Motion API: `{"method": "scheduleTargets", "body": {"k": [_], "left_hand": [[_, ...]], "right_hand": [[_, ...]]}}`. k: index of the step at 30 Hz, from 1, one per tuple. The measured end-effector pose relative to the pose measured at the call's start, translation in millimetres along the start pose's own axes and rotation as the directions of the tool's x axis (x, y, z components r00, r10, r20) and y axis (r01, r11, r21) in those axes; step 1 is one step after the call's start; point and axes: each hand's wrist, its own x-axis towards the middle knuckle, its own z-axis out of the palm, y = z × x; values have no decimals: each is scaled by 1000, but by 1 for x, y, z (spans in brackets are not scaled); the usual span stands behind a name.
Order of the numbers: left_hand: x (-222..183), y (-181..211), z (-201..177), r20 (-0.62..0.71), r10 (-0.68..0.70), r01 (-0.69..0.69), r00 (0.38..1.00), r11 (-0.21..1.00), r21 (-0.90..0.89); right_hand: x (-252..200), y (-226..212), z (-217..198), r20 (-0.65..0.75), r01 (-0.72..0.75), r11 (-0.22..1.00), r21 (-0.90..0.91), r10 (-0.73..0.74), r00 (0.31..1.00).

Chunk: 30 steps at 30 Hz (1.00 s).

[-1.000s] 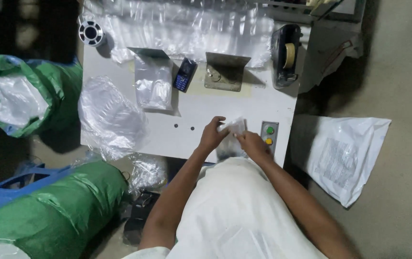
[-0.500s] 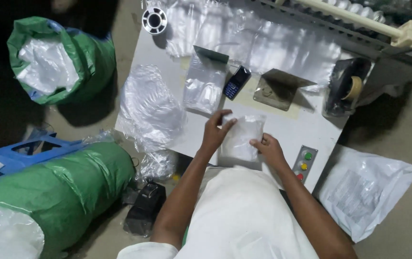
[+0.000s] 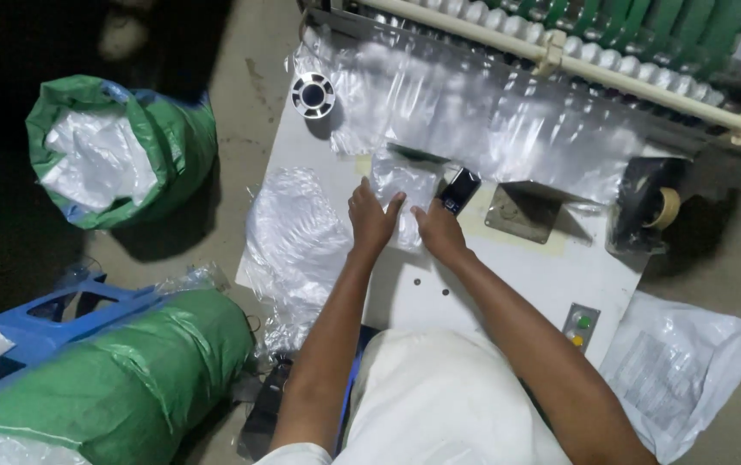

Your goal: The person sorts and stacks clear plastic bags at a workstation, handling them individually and placing them in stacks or into a nearby bin.

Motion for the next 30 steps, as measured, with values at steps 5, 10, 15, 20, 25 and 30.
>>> {"method": "scheduleTargets", "body": {"k": [5,10,15,20,25,30], "left_hand": [[15,-7,2,-42,-1,1,999,1000,0],[27,-6,6,-53,-8,9,999,1000,30],[31,-23,20,-125,51,-44,991,997,60],[-7,-24,5,-177,227,-214,958,973,91],[-96,-24,24,-355,301,-286,885,954,94],[-166,-47,105,-112,364,-358,925,931,72]], "right_hand": [[-9,-38,-7,11,-53,993,-107,55,998],[11,-29,3,28,-90,992,-92,93,995],[13,-14,1,9,-83,993,84,83,997],[-76,6,-54,64,-38,975,217,24,998],[-152,111,-38,181,-280,930,238,241,953],[-193,231,17,195,-471,807,357,428,882]]}}
